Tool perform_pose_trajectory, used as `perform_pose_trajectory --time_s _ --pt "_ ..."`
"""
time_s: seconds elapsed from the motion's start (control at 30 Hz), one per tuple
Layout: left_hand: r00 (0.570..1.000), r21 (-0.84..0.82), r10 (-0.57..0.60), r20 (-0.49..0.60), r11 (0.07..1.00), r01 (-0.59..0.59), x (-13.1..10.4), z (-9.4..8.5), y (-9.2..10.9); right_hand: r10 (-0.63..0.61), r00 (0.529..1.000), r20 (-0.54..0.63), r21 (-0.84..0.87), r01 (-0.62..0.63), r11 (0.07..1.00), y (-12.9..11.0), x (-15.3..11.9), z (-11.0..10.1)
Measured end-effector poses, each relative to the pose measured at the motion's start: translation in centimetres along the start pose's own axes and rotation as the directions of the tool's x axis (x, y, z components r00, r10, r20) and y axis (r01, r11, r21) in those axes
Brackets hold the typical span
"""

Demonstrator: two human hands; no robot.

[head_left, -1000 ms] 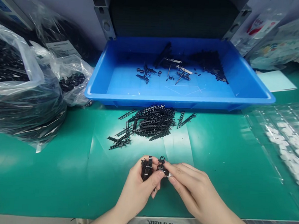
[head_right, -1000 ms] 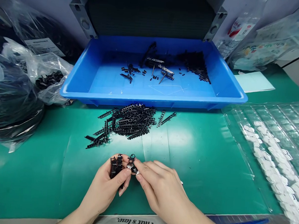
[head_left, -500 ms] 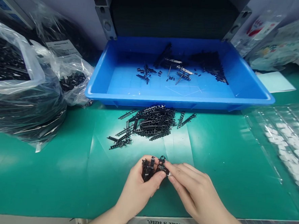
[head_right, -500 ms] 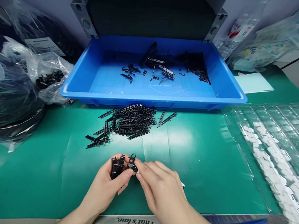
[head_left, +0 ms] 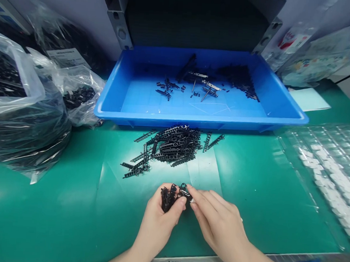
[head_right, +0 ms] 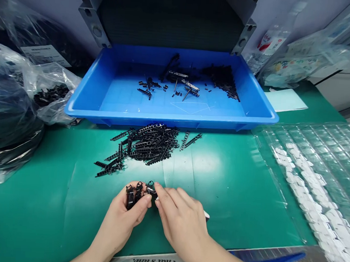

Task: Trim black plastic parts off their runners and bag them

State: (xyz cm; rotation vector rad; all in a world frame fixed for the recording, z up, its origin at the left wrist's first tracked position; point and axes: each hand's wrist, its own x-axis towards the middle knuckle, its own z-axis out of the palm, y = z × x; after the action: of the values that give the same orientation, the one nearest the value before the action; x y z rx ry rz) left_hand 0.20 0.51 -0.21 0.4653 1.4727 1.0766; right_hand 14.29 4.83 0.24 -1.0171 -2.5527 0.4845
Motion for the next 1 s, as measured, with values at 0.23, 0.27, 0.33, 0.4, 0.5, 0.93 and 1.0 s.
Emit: perform_pose_trajectory --time_s 0.23,0.27,0.33,0.4,0.5,0.93,1.0 --pt "0.998 -0.051 -0.061 -0.002 0.997 0.061 -0.2 0.1 0.6 0.194 0.980 0.046 -0.223 -0.179 0.958 7.1 4.5 -2.2" --pt "0.998 -0.052 -0.064 0.019 0.997 0.065 -0.1 0.0 0.5 0.229 0.973 0.027 -0.249 -0.216 0.944 8.3 5.3 -2.6" --pt "0.996 -0.052 -0.062 0.058 0.997 0.065 -0.1 -0.3 0.3 0.269 0.963 0.026 -0.276 -0.252 0.928 10.4 6.7 -3.1" --pt "0.995 -0.060 -0.063 0.075 0.996 0.068 0.0 -0.5 0.1 0.277 0.959 0.060 -0.267 -0.252 0.930 11.4 7.4 -3.6" --pt "0.995 -0.096 -0.064 0.070 0.993 0.071 0.1 -0.6 0.3 0.230 0.962 0.146 -0.177 -0.203 0.963 11.1 7.2 -4.4" --pt "0.952 0.145 0.265 -0.154 0.959 -0.243 -0.6 -0.2 1.0 0.165 0.720 0.674 0.434 -0.567 0.700 3.2 3.5 -4.0" --pt "0.994 0.112 0.097 0.044 0.989 -0.101 -0.5 -0.1 1.0 0.158 0.718 0.677 0.482 -0.596 0.641 2.7 3.6 -3.3"
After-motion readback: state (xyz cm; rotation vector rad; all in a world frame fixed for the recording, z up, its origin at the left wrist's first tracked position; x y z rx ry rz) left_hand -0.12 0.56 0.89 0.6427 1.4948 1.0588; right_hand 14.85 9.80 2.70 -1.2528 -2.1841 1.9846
